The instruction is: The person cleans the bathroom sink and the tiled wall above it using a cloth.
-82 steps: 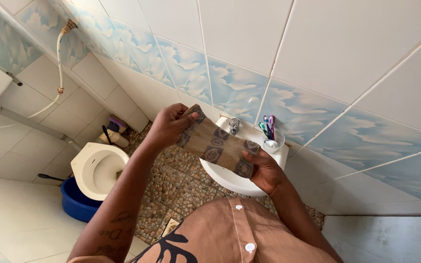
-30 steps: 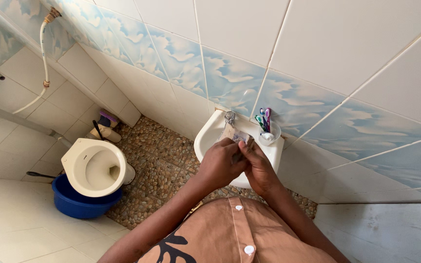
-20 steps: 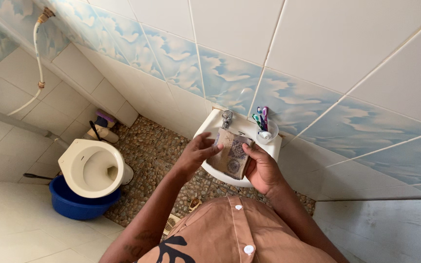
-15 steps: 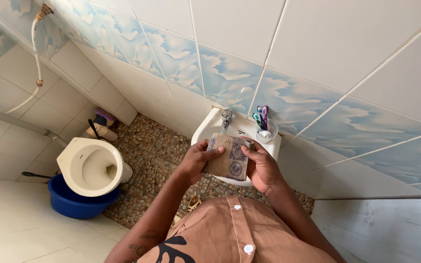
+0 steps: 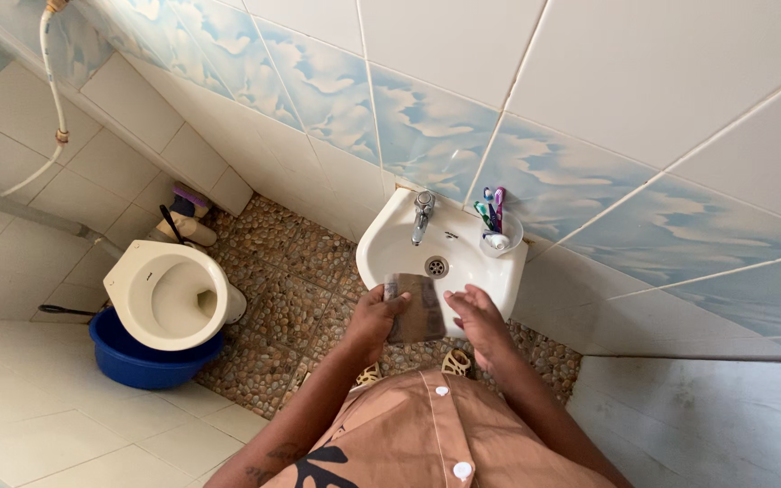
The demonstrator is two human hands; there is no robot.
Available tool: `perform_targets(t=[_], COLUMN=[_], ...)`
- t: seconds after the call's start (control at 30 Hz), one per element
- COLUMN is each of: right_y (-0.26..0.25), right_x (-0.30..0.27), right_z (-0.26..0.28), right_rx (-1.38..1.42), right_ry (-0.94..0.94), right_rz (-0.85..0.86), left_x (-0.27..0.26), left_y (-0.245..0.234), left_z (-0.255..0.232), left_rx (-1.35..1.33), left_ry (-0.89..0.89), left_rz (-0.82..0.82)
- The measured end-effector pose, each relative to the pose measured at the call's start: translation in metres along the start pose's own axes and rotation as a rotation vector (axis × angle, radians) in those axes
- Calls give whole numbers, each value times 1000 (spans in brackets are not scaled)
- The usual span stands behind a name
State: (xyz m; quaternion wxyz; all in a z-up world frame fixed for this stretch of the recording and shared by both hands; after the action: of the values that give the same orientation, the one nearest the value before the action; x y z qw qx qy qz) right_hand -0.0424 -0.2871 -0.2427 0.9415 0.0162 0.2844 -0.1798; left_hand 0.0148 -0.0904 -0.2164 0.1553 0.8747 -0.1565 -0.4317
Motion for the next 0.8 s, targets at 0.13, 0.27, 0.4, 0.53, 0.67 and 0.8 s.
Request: perform_targets(t=[0.13, 0.27, 0.4, 0.53, 0.67, 0.8], right_y=[27, 47, 25, -2, 1, 25], right_x=[-5, -14, 4, 29, 45, 67], right_z=[-9, 1, -3, 3, -7, -56], right_rx=[280, 403, 367, -71, -1065, -1344], right_ry=[103, 244, 299, -69, -174, -245], right_rz=[239, 189, -53, -184, 103, 409], left_x=[3, -7, -7, 0, 2, -6], left_y=[10, 46, 54, 29, -4, -29], left_z=[1, 17, 34, 36, 39, 32], left_rx=[364, 859, 904, 893, 759, 755], left_ry=[55, 259, 236, 235, 93, 74], left_rz=[-232, 5, 251, 190, 96, 43])
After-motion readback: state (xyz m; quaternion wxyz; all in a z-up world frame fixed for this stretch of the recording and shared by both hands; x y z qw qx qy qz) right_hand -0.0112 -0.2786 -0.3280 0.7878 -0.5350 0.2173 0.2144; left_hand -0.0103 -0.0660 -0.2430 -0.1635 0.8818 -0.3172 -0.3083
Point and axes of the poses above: each hand's wrist, its own x-axis towards the middle knuckle, its own y-axis out of the palm, z = x × y, the point moved 5 cm from there along x, towards the middle knuckle, and after that the axes turned 7 degrees about -y, right-handed, at the moved point
